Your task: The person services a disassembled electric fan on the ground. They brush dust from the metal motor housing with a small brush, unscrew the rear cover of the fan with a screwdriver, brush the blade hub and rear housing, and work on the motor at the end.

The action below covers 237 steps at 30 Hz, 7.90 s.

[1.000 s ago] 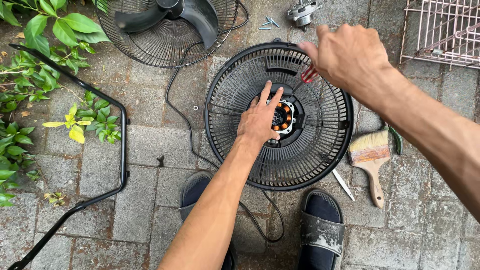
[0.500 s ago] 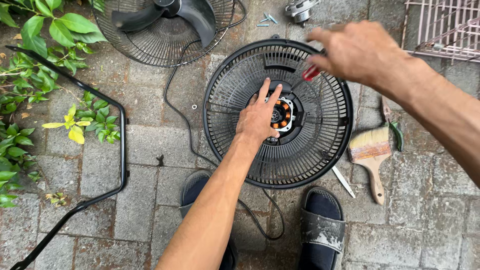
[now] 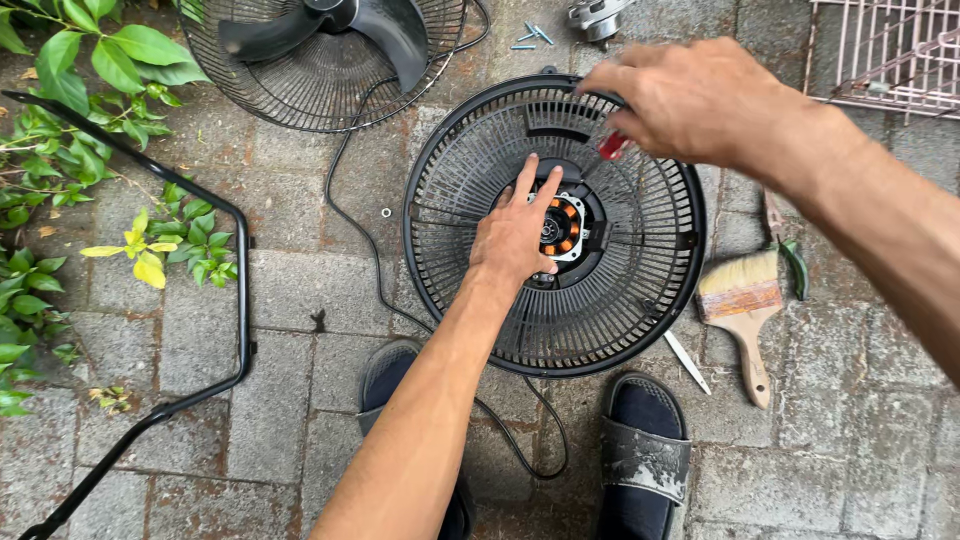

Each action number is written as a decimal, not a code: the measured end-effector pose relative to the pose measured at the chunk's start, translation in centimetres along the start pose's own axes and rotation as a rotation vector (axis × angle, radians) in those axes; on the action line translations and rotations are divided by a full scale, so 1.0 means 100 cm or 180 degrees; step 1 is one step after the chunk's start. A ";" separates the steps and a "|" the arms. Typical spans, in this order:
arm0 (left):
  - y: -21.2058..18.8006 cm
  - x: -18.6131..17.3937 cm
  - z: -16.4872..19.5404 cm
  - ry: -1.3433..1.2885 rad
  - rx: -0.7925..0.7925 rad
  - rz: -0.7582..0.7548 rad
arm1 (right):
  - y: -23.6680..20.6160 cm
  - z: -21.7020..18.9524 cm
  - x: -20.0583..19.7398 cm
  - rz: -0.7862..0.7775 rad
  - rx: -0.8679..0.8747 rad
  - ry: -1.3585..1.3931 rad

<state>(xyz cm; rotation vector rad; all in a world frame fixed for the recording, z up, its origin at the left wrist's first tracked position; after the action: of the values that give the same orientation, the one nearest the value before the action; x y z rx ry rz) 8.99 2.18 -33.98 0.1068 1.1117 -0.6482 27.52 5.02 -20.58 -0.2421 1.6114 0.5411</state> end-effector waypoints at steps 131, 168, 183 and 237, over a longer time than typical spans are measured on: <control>-0.013 0.026 0.016 -0.0304 -0.0497 0.0413 | 0.014 -0.043 0.018 0.0402 0.0792 0.0877; -0.006 0.026 0.012 -0.0596 -0.0606 0.0408 | 0.066 -0.037 0.023 -0.0857 -0.0259 -0.0114; -0.007 0.029 0.012 -0.0570 -0.0643 0.0330 | 0.061 -0.040 0.018 -0.0663 0.0491 -0.0541; -0.012 0.029 0.009 -0.0521 -0.0585 0.0499 | 0.059 -0.057 0.009 -0.0564 0.0553 -0.0120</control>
<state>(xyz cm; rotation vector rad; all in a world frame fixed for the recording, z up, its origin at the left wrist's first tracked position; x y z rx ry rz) 9.92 -0.43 -35.78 -0.0170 0.9887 -0.4050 19.65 7.51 -20.14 -0.2403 1.5722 0.2668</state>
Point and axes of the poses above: each hand's wrist, its own y-axis towards the middle knuckle, its own x-axis out of the palm, z = x × y, the point moved 2 cm from there along y, towards the middle knuckle, and after that the axes turned 12 degrees about z, right-handed, at the moved point
